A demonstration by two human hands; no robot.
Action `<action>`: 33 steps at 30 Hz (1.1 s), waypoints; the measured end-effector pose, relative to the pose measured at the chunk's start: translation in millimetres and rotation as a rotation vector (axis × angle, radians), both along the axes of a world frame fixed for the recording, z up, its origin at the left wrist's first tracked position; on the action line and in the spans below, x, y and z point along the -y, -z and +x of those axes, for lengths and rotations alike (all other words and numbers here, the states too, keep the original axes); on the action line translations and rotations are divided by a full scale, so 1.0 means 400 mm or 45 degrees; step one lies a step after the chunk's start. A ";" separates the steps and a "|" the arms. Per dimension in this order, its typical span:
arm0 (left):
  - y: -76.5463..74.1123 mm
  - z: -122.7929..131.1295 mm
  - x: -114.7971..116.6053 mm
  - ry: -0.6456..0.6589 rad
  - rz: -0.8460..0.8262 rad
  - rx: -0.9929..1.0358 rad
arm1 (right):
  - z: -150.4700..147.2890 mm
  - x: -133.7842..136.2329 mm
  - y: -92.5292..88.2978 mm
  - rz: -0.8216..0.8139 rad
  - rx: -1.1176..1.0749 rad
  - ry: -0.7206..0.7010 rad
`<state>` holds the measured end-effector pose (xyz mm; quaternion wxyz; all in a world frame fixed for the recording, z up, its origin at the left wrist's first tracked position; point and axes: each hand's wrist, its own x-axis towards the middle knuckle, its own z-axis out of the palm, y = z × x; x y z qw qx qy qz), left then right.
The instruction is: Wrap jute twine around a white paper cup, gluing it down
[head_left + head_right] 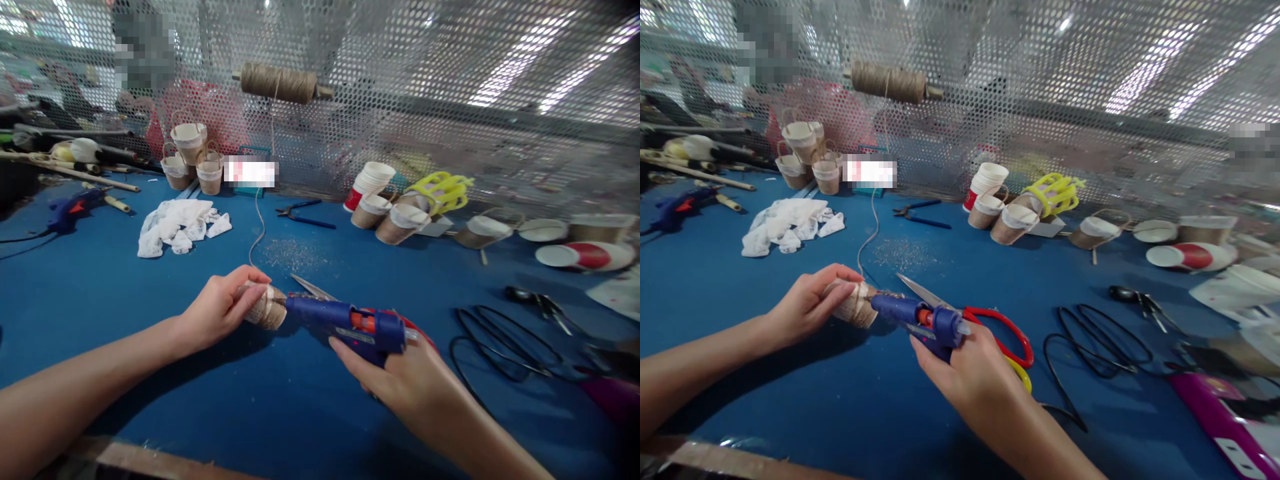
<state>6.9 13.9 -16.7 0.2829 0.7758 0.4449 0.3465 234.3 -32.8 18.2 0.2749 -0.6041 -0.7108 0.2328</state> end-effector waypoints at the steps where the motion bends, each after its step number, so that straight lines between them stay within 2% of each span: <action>1: -0.001 0.001 0.000 -0.007 -0.010 0.000 | 0.001 0.000 0.004 0.008 0.020 0.012; 5: -0.005 0.003 -0.002 -0.032 -0.021 -0.005 | -0.008 -0.002 0.003 0.044 0.049 0.019; 12: -0.009 0.004 -0.002 -0.085 -0.057 -0.046 | -0.015 0.000 -0.011 0.197 0.006 -0.129; 18: -0.009 0.005 0.000 -0.110 -0.137 -0.030 | -0.011 0.006 -0.008 0.108 0.105 -0.177; 26: -0.016 0.011 -0.001 -0.134 -0.160 -0.010 | -0.016 0.005 -0.016 0.116 0.136 -0.220; 29: -0.011 0.010 -0.003 -0.126 -0.180 0.024 | -0.016 0.004 -0.011 0.063 0.098 -0.140; 33: -0.012 0.004 -0.003 -0.051 -0.105 0.093 | -0.007 -0.009 -0.030 -0.232 -0.039 0.082</action>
